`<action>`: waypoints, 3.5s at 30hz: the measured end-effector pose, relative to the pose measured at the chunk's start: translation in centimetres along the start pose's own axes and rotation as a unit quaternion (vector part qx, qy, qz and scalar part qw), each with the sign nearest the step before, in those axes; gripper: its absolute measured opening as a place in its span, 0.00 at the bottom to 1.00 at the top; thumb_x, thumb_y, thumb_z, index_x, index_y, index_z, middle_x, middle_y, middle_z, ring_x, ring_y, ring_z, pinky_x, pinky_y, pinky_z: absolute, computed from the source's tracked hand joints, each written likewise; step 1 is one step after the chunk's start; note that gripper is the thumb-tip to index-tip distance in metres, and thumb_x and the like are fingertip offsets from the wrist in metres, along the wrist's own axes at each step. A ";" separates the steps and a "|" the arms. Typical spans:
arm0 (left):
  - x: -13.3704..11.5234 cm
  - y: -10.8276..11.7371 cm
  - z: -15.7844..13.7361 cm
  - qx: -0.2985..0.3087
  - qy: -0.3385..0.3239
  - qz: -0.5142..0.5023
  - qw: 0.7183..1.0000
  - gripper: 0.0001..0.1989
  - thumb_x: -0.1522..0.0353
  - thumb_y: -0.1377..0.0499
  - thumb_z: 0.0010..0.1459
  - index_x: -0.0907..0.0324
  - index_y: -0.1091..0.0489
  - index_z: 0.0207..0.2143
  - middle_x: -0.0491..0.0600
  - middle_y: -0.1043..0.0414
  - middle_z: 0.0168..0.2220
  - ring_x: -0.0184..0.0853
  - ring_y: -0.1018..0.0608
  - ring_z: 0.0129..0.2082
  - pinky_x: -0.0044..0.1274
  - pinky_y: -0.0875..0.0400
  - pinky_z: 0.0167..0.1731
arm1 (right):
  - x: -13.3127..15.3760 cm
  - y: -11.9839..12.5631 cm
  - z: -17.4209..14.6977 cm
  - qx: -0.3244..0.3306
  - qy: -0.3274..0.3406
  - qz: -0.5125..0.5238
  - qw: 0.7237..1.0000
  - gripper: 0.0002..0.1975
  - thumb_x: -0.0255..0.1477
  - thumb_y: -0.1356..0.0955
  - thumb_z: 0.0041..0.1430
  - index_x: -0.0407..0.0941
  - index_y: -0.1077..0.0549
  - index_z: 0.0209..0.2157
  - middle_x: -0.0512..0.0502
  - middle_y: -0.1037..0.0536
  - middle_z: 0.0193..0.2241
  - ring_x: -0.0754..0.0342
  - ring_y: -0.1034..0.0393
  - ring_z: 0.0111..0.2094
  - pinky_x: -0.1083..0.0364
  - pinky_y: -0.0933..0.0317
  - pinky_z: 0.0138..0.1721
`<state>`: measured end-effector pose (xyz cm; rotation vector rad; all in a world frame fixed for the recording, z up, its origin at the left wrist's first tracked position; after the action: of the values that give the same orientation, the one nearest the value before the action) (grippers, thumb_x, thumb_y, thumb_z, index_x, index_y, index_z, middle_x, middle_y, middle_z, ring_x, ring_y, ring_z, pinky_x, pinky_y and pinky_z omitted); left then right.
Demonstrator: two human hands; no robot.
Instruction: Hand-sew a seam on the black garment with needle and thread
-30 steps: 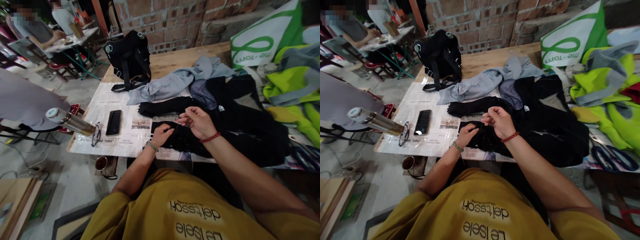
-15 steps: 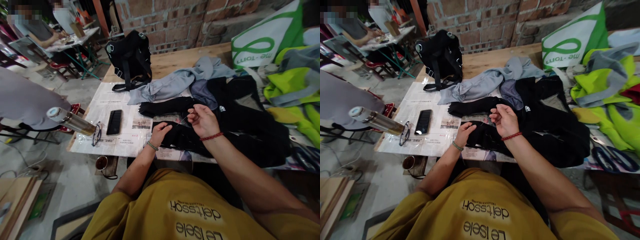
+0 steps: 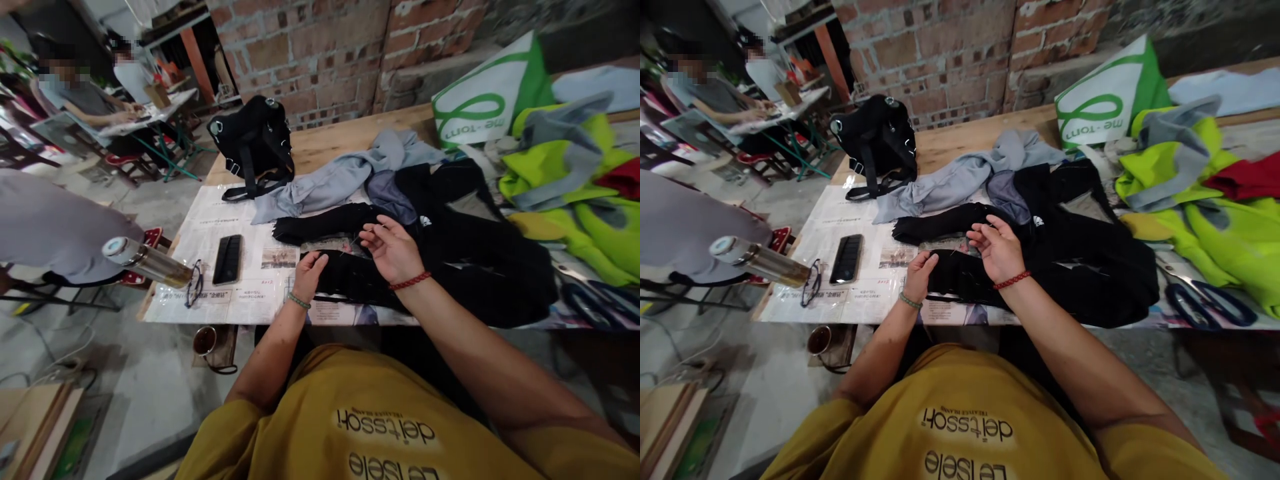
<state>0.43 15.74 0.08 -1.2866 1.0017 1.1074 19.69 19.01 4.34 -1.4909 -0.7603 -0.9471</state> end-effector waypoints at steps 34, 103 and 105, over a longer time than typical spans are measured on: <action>-6.6 2.4 -0.9 0.009 -0.136 0.103 0.985 0.06 0.71 0.37 0.43 0.60 0.29 0.27 0.47 0.26 0.33 0.32 0.26 0.35 0.24 0.33 0.40 | 10.3 19.1 -8.0 -0.015 0.386 -0.663 0.641 0.09 0.27 0.38 0.52 0.48 0.26 0.31 0.42 0.22 0.30 0.45 0.30 0.32 0.45 0.46 0.40; -7.6 -0.1 -14.8 0.267 -0.260 0.475 0.797 0.11 0.68 0.44 0.58 0.60 0.27 0.25 0.54 0.26 0.41 0.34 0.24 0.39 0.26 0.27 0.38 | -1.7 4.5 -14.4 0.173 0.389 -0.602 0.675 0.09 0.27 0.35 0.55 0.46 0.26 0.38 0.44 0.23 0.39 0.47 0.32 0.45 0.45 0.43 0.49; -7.0 0.0 -14.9 0.266 -0.250 0.459 0.810 0.12 0.68 0.44 0.58 0.60 0.28 0.23 0.55 0.26 0.41 0.34 0.23 0.39 0.25 0.27 0.37 | -1.8 4.5 -14.4 0.171 0.390 -0.602 0.676 0.09 0.27 0.35 0.55 0.46 0.25 0.38 0.44 0.22 0.39 0.47 0.32 0.45 0.46 0.43 0.49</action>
<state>-0.38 0.46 6.23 0.0415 1.4111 1.5989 20.72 4.23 0.93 0.0531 -1.1432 -2.0684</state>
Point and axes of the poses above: each hand's wrist, its own z-axis towards the middle knuckle, its own y-axis out of the back of the hand, x = y × z, the point moved 6 cm from there along z, towards the middle knuckle
